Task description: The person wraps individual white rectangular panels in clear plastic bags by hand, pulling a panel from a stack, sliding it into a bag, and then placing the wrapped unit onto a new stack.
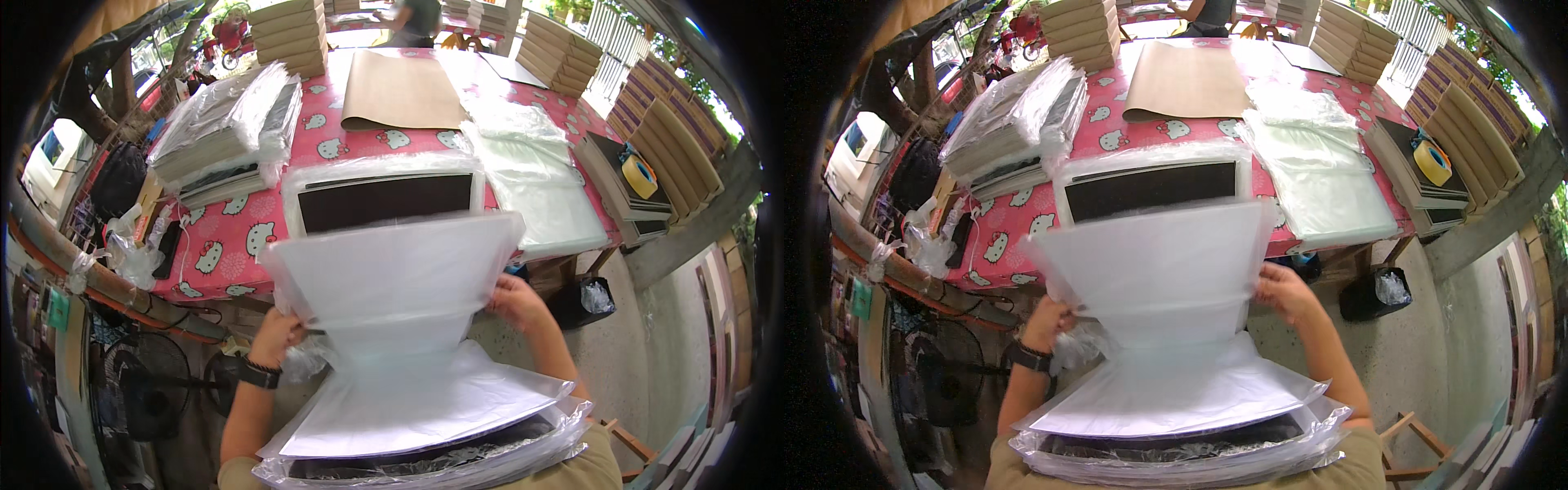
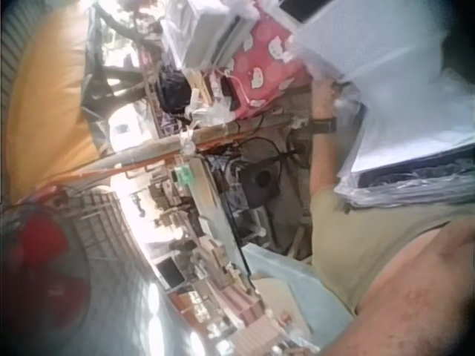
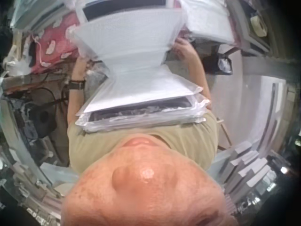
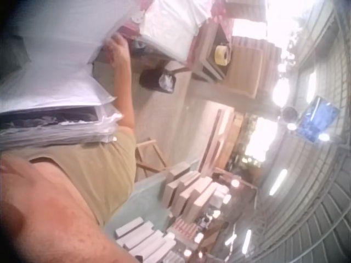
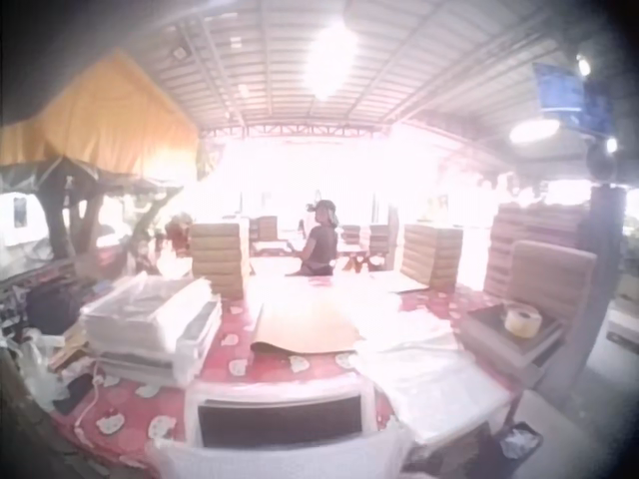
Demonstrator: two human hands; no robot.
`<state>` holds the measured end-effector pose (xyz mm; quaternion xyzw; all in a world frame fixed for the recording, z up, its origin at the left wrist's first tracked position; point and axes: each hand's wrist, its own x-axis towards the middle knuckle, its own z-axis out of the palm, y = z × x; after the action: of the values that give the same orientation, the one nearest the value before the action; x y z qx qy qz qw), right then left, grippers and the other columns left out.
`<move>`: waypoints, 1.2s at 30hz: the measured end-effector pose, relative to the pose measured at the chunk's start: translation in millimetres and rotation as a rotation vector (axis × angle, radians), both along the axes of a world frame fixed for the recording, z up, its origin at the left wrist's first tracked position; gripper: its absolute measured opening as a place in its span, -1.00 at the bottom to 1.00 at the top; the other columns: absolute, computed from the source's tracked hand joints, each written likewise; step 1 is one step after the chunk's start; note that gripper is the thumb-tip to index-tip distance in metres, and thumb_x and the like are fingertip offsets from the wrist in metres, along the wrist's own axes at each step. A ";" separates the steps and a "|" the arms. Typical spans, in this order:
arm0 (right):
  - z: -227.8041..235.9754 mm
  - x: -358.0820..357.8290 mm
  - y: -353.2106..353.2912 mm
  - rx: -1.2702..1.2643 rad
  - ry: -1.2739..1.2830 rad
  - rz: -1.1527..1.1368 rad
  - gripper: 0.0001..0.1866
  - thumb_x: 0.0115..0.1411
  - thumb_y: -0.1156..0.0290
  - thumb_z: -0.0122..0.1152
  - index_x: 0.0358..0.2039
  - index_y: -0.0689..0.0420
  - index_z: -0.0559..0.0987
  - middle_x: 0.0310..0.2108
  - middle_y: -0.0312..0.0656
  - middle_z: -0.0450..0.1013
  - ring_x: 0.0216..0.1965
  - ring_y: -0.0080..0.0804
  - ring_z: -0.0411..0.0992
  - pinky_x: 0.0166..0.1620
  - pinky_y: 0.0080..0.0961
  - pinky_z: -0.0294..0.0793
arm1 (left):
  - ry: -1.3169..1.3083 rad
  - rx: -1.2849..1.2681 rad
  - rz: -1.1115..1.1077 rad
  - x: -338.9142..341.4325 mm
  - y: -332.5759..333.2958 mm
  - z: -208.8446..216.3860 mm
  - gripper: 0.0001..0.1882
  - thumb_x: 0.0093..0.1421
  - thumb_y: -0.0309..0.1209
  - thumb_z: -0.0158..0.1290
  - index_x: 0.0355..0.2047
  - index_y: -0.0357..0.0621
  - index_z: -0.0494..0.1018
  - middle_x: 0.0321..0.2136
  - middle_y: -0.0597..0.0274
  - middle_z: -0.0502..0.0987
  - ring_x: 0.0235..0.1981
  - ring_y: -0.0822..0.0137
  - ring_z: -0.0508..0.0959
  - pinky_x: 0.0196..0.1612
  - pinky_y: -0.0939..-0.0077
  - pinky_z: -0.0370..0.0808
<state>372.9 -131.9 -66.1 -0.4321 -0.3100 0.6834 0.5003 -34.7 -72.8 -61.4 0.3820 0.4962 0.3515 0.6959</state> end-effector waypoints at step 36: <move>88.4 -112.1 50.2 0.592 -0.388 0.103 -0.78 0.01 0.35 0.17 -0.40 0.24 0.48 -0.50 -0.31 0.39 -0.46 -0.59 0.31 -0.39 -0.60 0.31 | -0.598 0.447 -0.283 111.9 10.6 96.6 -0.38 0.20 -0.11 -0.25 0.18 -0.07 -0.15 0.14 0.32 -0.06 0.06 0.37 0.12 0.07 0.45 0.10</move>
<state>260.8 -81.7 22.3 -0.3738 -0.6050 0.4937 0.5005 77.1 -62.1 35.2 0.4694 0.1256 0.4472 0.7509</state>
